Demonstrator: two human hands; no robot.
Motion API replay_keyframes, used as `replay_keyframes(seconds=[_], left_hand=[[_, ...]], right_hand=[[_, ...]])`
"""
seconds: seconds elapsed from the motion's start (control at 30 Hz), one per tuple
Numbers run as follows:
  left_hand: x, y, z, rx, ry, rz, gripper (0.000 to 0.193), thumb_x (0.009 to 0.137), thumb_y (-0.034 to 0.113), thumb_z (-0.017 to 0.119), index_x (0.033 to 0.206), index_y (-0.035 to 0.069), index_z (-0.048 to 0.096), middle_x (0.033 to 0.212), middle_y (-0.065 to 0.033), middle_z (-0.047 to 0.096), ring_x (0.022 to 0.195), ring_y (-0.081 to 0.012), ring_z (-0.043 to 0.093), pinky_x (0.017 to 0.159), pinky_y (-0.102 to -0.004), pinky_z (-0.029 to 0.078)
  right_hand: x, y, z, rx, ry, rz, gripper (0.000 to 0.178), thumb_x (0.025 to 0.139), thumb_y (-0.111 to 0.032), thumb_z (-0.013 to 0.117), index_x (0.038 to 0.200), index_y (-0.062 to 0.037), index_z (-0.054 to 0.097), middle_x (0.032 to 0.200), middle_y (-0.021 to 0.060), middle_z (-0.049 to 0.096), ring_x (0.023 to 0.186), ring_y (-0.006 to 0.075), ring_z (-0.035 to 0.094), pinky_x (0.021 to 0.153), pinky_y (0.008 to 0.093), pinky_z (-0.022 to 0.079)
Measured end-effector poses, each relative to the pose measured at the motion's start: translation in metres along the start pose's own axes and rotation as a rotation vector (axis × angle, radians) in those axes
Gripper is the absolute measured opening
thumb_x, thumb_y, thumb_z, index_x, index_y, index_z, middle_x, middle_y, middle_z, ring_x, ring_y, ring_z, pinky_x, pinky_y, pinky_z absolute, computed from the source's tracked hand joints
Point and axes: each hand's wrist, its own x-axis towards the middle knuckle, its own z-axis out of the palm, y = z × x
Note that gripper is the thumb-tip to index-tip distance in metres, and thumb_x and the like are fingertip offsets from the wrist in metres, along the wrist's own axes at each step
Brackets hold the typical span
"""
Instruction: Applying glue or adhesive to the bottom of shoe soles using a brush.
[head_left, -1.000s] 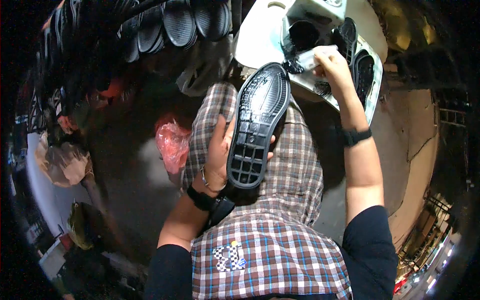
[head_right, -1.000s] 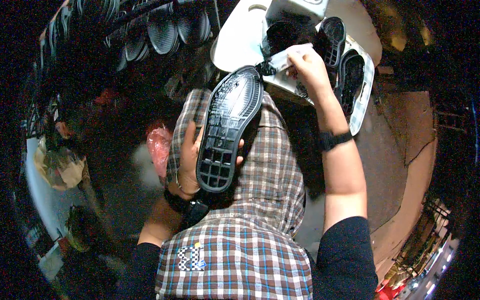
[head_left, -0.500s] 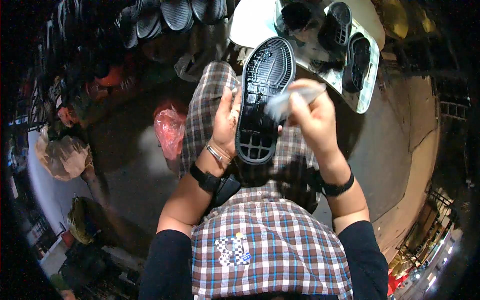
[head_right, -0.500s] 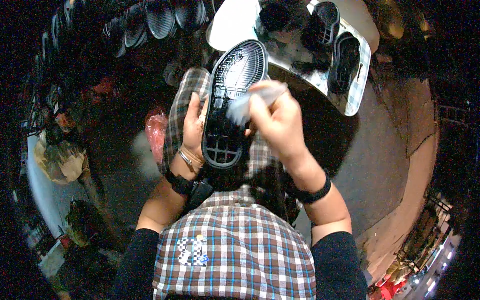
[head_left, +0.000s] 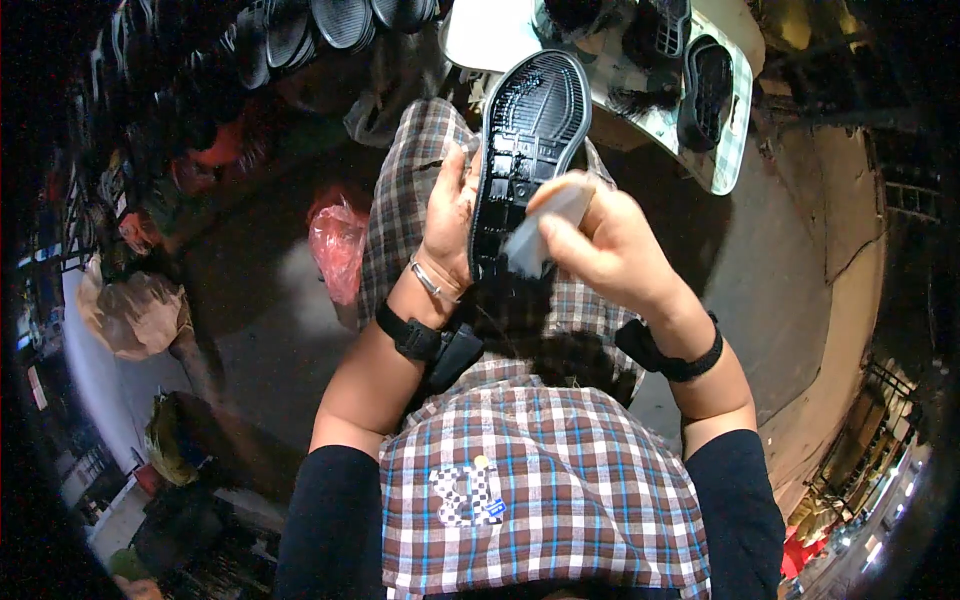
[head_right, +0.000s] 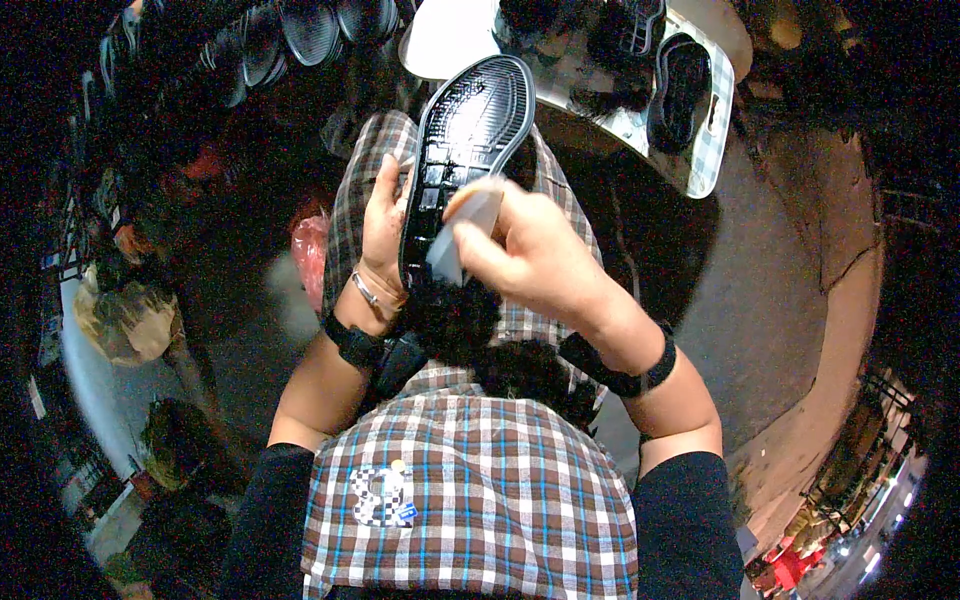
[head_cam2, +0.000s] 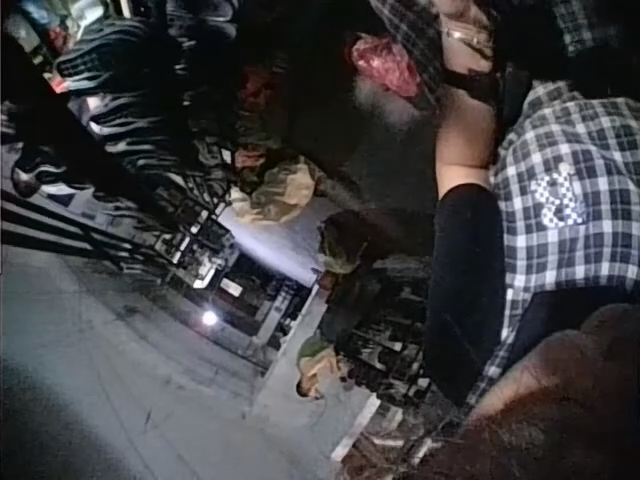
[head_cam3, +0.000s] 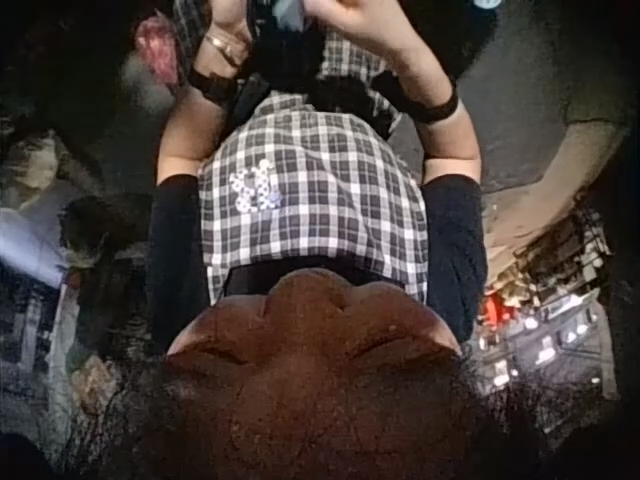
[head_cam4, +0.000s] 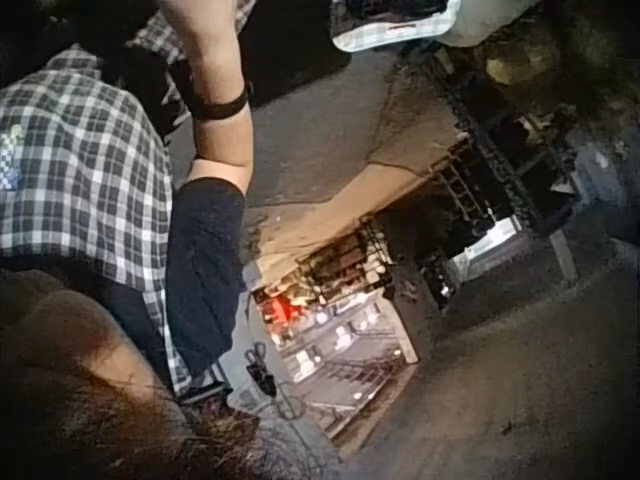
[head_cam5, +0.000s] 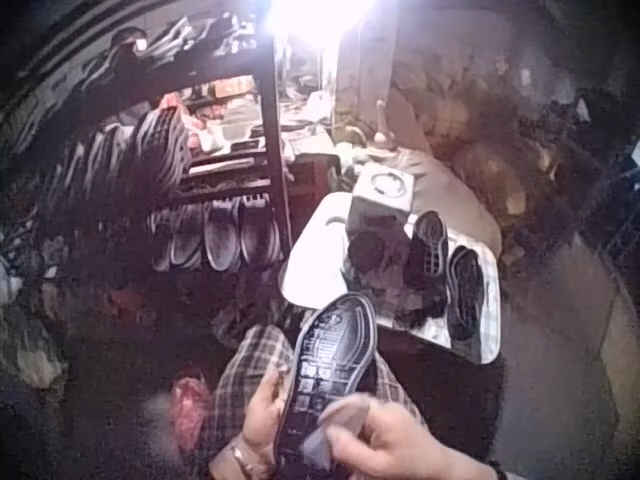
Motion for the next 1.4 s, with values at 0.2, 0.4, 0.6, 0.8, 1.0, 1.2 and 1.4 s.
replay_keyframes(seconds=[0.2, 0.4, 0.6, 0.8, 1.0, 1.2, 1.4], left_hand=[[-0.022, -0.006, 0.003, -0.073, 0.022, -0.175, 0.075, 0.097, 0.063, 0.019, 0.14, 0.006, 0.041, 0.128, -0.0213, 0.057, 0.11, -0.0383, 0.06, 0.095, -0.0553, 0.048], [-0.061, -0.03, -0.007, -0.105, 0.177, -0.323, 0.075, 0.098, 0.061, 0.015, 0.138, 0.005, 0.045, 0.125, -0.023, 0.058, 0.108, -0.0373, 0.061, 0.093, -0.055, 0.05], [-0.073, -0.042, -0.016, -0.143, 0.088, -0.407, 0.079, 0.096, 0.064, 0.021, 0.138, 0.001, 0.043, 0.13, -0.0223, 0.055, 0.112, -0.0351, 0.059, 0.095, -0.0486, 0.049], [-0.069, -0.047, 0.004, -0.05, 0.146, -0.369, 0.081, 0.096, 0.065, 0.017, 0.146, 0.002, 0.031, 0.141, -0.0207, 0.046, 0.114, -0.0308, 0.059, 0.098, -0.0453, 0.048], [-0.069, -0.051, 0.012, -0.007, 0.187, -0.354, 0.079, 0.096, 0.063, 0.016, 0.145, 0.003, 0.033, 0.139, -0.0201, 0.047, 0.114, -0.0289, 0.059, 0.097, -0.0437, 0.049], [-0.068, -0.051, 0.023, 0.066, 0.186, -0.329, 0.074, 0.099, 0.058, 0.015, 0.144, 0.003, 0.035, 0.138, -0.0182, 0.049, 0.115, -0.0249, 0.058, 0.097, -0.0386, 0.049], [-0.068, -0.053, 0.022, 0.046, 0.164, -0.322, 0.071, 0.101, 0.054, 0.013, 0.143, 0.003, 0.036, 0.139, -0.0163, 0.049, 0.116, -0.0221, 0.057, 0.099, -0.0351, 0.048]], right_hand=[[-0.003, -0.01, -0.057, 0.109, 0.254, -0.04, 0.025, 0.095, -0.021, 0.06, 0.111, -0.0013, 0.059, 0.094, 0.0055, 0.065, 0.08, 0.0106, 0.062, 0.07, 0.023, 0.051], [-0.006, 0.01, -0.065, -0.549, 0.123, -0.349, 0.016, 0.083, 0.002, 0.065, 0.099, -0.0022, 0.066, 0.091, 0.0126, 0.067, 0.08, 0.0256, 0.067, 0.074, 0.0307, 0.054], [0.011, 0.028, -0.058, -0.892, 0.047, -0.623, 0.025, 0.075, 0.0, 0.061, 0.1, -0.0074, 0.064, 0.096, 0.0102, 0.068, 0.083, 0.0285, 0.067, 0.072, 0.0354, 0.056], [0.021, 0.031, -0.078, -1.054, 0.181, -0.606, 0.022, 0.076, -0.003, 0.062, 0.097, -0.0075, 0.064, 0.096, 0.01, 0.068, 0.085, 0.0275, 0.067, 0.072, 0.0349, 0.056], [0.023, 0.033, -0.075, -1.092, 0.192, -0.584, 0.023, 0.076, -0.002, 0.059, 0.098, -0.0076, 0.062, 0.095, 0.01, 0.067, 0.082, 0.0279, 0.066, 0.07, 0.0344, 0.055], [0.019, 0.026, -0.067, -1.063, 0.162, -0.628, 0.023, 0.076, -0.001, 0.06, 0.098, -0.0076, 0.062, 0.094, 0.0097, 0.067, 0.084, 0.0275, 0.066, 0.072, 0.035, 0.055], [0.025, 0.027, -0.076, -1.114, 0.231, -0.553, 0.023, 0.075, 0.001, 0.06, 0.096, -0.0075, 0.061, 0.093, 0.0095, 0.066, 0.082, 0.0279, 0.066, 0.07, 0.0346, 0.055]])
